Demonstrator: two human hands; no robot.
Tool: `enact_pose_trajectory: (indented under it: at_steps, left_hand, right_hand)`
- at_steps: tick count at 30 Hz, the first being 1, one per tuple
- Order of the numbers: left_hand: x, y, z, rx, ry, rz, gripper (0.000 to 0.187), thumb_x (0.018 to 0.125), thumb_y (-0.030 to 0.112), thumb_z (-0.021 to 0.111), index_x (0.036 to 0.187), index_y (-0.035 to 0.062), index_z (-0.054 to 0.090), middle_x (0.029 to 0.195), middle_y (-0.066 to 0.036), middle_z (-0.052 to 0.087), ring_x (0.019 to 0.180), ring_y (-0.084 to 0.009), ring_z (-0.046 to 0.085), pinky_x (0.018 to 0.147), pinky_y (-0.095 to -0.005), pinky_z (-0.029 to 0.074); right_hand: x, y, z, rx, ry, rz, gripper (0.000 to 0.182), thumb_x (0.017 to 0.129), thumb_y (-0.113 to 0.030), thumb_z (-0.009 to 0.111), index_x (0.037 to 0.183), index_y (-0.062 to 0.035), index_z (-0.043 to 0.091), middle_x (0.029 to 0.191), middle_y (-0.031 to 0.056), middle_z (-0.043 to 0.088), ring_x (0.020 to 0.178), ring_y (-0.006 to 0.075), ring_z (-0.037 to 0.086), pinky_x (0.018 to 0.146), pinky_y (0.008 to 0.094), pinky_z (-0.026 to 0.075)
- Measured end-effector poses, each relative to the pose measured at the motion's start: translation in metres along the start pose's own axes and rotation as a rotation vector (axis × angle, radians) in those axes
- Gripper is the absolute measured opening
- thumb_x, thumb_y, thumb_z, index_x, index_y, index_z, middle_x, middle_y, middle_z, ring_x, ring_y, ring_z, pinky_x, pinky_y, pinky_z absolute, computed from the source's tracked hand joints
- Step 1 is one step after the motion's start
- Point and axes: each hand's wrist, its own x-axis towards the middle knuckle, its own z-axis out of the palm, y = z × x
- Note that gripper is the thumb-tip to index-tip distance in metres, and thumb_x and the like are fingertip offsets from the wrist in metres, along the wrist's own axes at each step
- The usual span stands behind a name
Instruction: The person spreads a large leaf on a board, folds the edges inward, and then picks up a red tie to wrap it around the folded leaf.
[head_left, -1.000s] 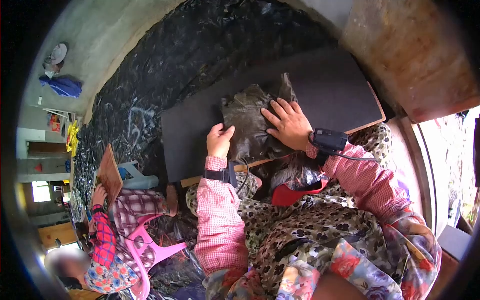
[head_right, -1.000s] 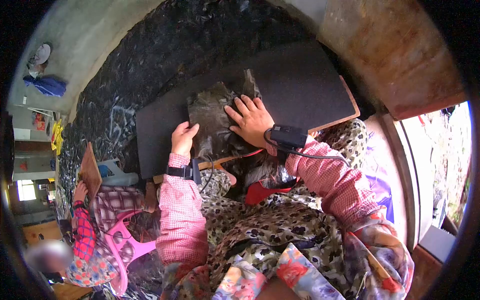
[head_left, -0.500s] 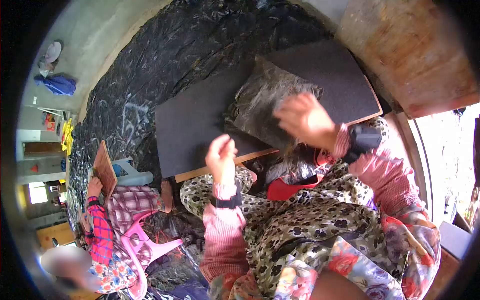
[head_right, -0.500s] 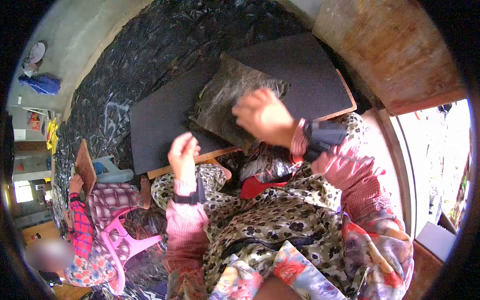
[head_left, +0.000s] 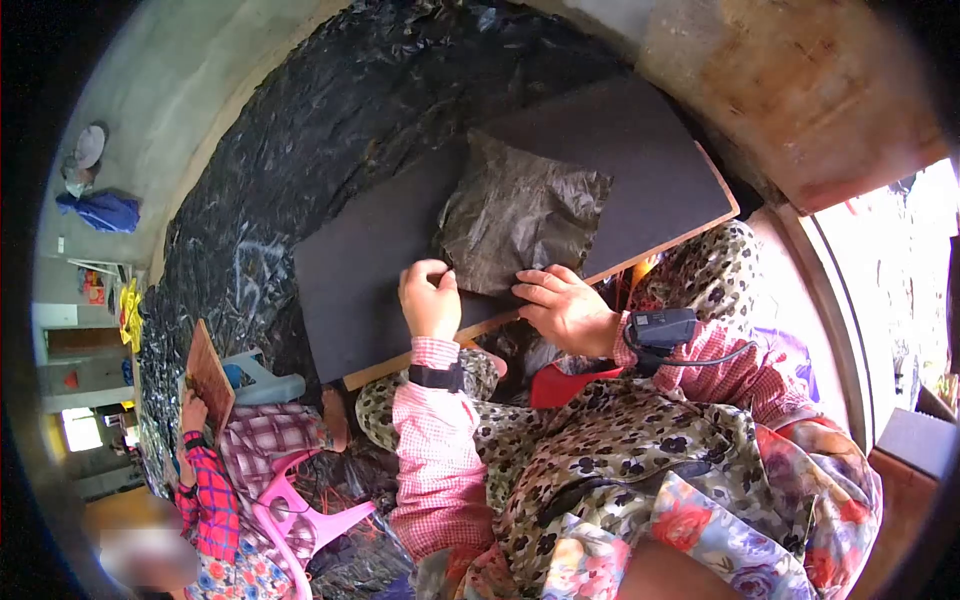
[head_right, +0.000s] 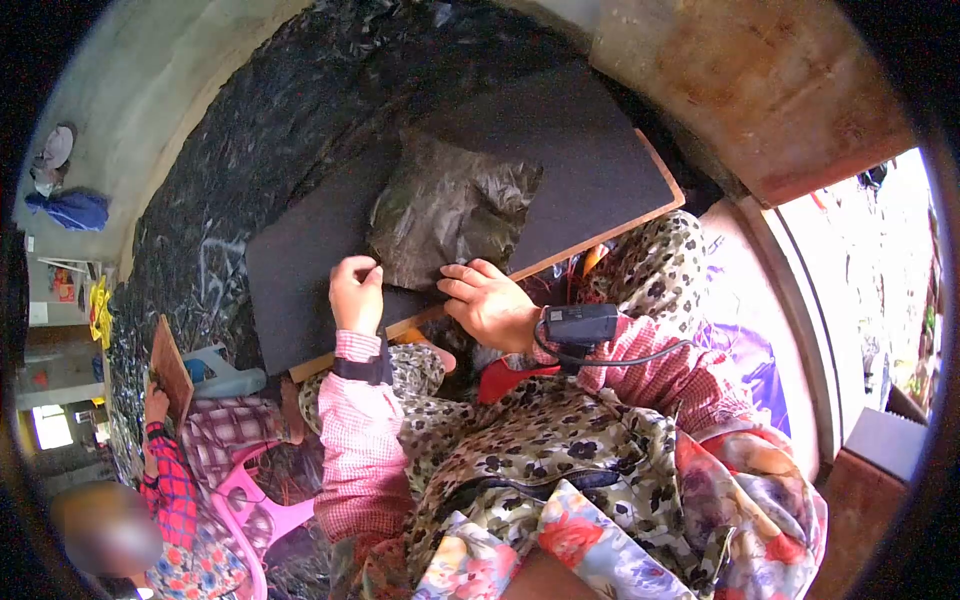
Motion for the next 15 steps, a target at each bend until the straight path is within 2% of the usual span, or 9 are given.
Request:
enact_pose_trajectory:
  at_steps: [1,2,4,6,7,8,10,13,15]
  left_hand:
    - [-0.002,0.012,-0.001,0.205,0.190,0.206,0.023,0.077,0.007,0.070,0.098,0.0015,0.064,0.109,-0.015,0.063,0.095,-0.0268,0.060,0.085,-0.0367,0.046]
    - [-0.002,0.024,-0.002,0.159,0.188,0.260,0.031,0.080,0.008,0.065,0.110,0.0048,0.059,0.129,-0.019,0.050,0.114,-0.0367,0.049,0.097,-0.0421,0.040]
    - [0.007,0.036,0.007,0.152,0.107,0.481,0.034,0.084,0.016,0.062,0.117,0.0074,0.056,0.133,-0.018,0.047,0.123,-0.0361,0.043,0.099,-0.0464,0.037]
    - [0.008,0.041,0.024,0.344,-0.043,0.540,0.041,0.090,0.028,0.056,0.127,0.0102,0.051,0.141,-0.016,0.040,0.131,-0.0349,0.035,0.101,-0.0524,0.034]
    - [0.008,0.034,0.035,0.427,-0.194,0.484,0.051,0.092,0.038,0.050,0.137,0.0152,0.042,0.147,-0.013,0.032,0.136,-0.0331,0.028,0.102,-0.0591,0.029]
    - [0.005,0.026,0.044,0.431,-0.341,0.349,0.054,0.094,0.042,0.045,0.142,0.0204,0.034,0.151,-0.010,0.026,0.139,-0.0322,0.024,0.104,-0.0614,0.027]
    - [0.002,0.030,0.044,0.431,-0.418,0.234,0.057,0.094,0.043,0.044,0.145,0.0235,0.028,0.153,-0.007,0.021,0.140,-0.0315,0.021,0.104,-0.0628,0.025]
    - [-0.001,0.031,0.044,0.426,-0.414,0.220,0.057,0.095,0.043,0.044,0.146,0.0241,0.026,0.155,-0.006,0.018,0.141,-0.0309,0.020,0.104,-0.0626,0.025]
    - [-0.006,0.037,0.044,0.418,-0.425,0.185,0.057,0.095,0.042,0.043,0.146,0.0247,0.025,0.155,-0.006,0.017,0.141,-0.0312,0.019,0.104,-0.0633,0.024]
  right_hand:
    - [0.002,-0.001,-0.001,-0.004,0.004,0.000,0.021,0.074,-0.016,0.060,0.090,-0.0047,0.065,0.118,0.0115,0.057,0.122,0.0287,0.046,0.100,0.0442,0.035]
    - [0.003,-0.002,-0.001,0.021,0.017,0.018,0.019,0.074,-0.016,0.061,0.089,-0.0050,0.064,0.117,0.0110,0.058,0.121,0.0281,0.047,0.099,0.0436,0.036]
    - [0.003,-0.004,0.000,0.044,0.030,0.041,0.018,0.074,-0.016,0.062,0.088,-0.0053,0.064,0.116,0.0104,0.059,0.120,0.0275,0.048,0.098,0.0430,0.037]
    - [0.002,-0.001,0.002,-0.024,0.019,0.013,0.017,0.075,-0.017,0.064,0.088,-0.0061,0.064,0.113,0.0097,0.060,0.118,0.0264,0.050,0.095,0.0420,0.038]
    - [0.001,0.000,0.002,-0.031,0.022,0.015,0.017,0.075,-0.017,0.064,0.088,-0.0061,0.064,0.113,0.0097,0.060,0.118,0.0264,0.050,0.095,0.0420,0.038]
    - [-0.001,-0.001,0.002,-0.007,0.022,0.007,0.018,0.075,-0.018,0.065,0.089,-0.0060,0.065,0.112,0.0097,0.061,0.115,0.0263,0.051,0.093,0.0417,0.039]
    - [0.001,0.000,-0.002,0.018,0.025,-0.003,0.019,0.076,-0.018,0.065,0.091,-0.0059,0.065,0.110,0.0097,0.061,0.112,0.0263,0.053,0.092,0.0414,0.039]
    - [0.008,0.000,-0.014,0.149,0.193,0.112,0.023,0.077,-0.018,0.066,0.095,-0.0047,0.066,0.101,0.0100,0.062,0.098,0.0268,0.056,0.088,0.0407,0.040]
    - [0.010,0.007,-0.018,0.126,0.202,0.138,0.022,0.078,-0.019,0.067,0.095,-0.0048,0.066,0.101,0.0099,0.062,0.098,0.0270,0.056,0.088,0.0407,0.040]
